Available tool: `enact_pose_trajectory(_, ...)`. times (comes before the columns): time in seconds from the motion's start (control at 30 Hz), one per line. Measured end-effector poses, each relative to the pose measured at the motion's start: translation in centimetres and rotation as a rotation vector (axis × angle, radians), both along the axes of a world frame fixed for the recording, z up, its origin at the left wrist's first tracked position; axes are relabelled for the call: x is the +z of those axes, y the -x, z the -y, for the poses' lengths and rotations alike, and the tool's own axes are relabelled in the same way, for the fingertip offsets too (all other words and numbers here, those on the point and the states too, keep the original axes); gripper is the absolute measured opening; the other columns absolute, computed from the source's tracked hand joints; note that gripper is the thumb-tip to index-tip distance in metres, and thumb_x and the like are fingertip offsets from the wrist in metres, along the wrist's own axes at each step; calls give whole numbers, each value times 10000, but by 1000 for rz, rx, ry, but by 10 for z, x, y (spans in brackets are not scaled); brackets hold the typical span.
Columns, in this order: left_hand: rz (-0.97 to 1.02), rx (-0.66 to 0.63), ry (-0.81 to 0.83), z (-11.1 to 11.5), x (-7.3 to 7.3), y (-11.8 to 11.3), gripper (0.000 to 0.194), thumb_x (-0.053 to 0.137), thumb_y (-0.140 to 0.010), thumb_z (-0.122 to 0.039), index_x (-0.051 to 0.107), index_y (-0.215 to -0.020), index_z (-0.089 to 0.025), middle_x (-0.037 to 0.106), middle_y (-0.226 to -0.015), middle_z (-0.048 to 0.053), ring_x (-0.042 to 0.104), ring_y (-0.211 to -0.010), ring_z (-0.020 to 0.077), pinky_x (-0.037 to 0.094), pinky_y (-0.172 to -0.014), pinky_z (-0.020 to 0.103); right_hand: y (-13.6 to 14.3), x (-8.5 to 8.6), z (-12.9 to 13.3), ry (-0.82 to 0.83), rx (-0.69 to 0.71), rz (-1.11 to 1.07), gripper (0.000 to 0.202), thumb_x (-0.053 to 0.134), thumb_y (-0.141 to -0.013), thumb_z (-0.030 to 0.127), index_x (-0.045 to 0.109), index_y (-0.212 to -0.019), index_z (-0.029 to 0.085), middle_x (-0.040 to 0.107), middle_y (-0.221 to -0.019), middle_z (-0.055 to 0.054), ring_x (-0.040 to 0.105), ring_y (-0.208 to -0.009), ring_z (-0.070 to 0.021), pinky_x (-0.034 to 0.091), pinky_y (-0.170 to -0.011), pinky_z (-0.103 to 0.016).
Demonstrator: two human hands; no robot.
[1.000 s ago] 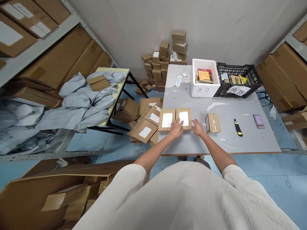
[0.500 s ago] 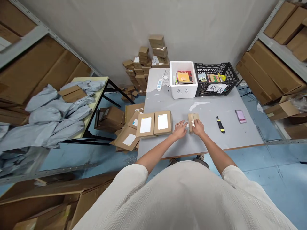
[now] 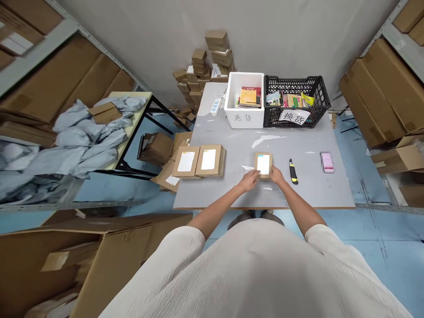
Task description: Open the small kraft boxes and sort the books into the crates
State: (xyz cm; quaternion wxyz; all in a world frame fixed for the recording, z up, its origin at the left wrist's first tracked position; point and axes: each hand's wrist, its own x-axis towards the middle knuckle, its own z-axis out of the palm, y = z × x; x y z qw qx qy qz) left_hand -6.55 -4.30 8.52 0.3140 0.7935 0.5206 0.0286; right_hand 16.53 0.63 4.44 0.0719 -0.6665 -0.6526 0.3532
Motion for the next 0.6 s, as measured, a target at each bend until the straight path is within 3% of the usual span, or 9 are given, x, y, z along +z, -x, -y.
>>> enact_pose_trajectory(0.2,-1,-8,-12,-7,-6,1,611,502,-1022,-193,477,-1632,-219,475,-1702,160,508,-1530,323,473,-1230,504,-12,-7,7,-85,-139,-16,691,537,-945,281,535,-1616,114,675,-1501,-217,744,-1193,-345,573,-1116,-494)
enact_pose_trajectory(0.43,-1,3,-31,-15,-12,-3,559,561,-1004,-201,541,-1561,-248,527,-1604,141,589,-1390,324,509,-1163,478,-6,0,11,-60,-123,-136,646,601,-890,209,624,-1535,220,792,-1337,-119,784,-974,-271,638,-1003,-452)
enact_pose_trajectory(0.6,-14,-4,-65,-15,-17,-7,459,512,-1007,-135,622,-1443,-226,584,-1493,126,614,-1267,299,510,-1131,453,-10,3,11,34,-206,-170,783,605,-877,174,504,-1654,193,740,-1442,-154,789,-1006,-244,644,-1005,-426)
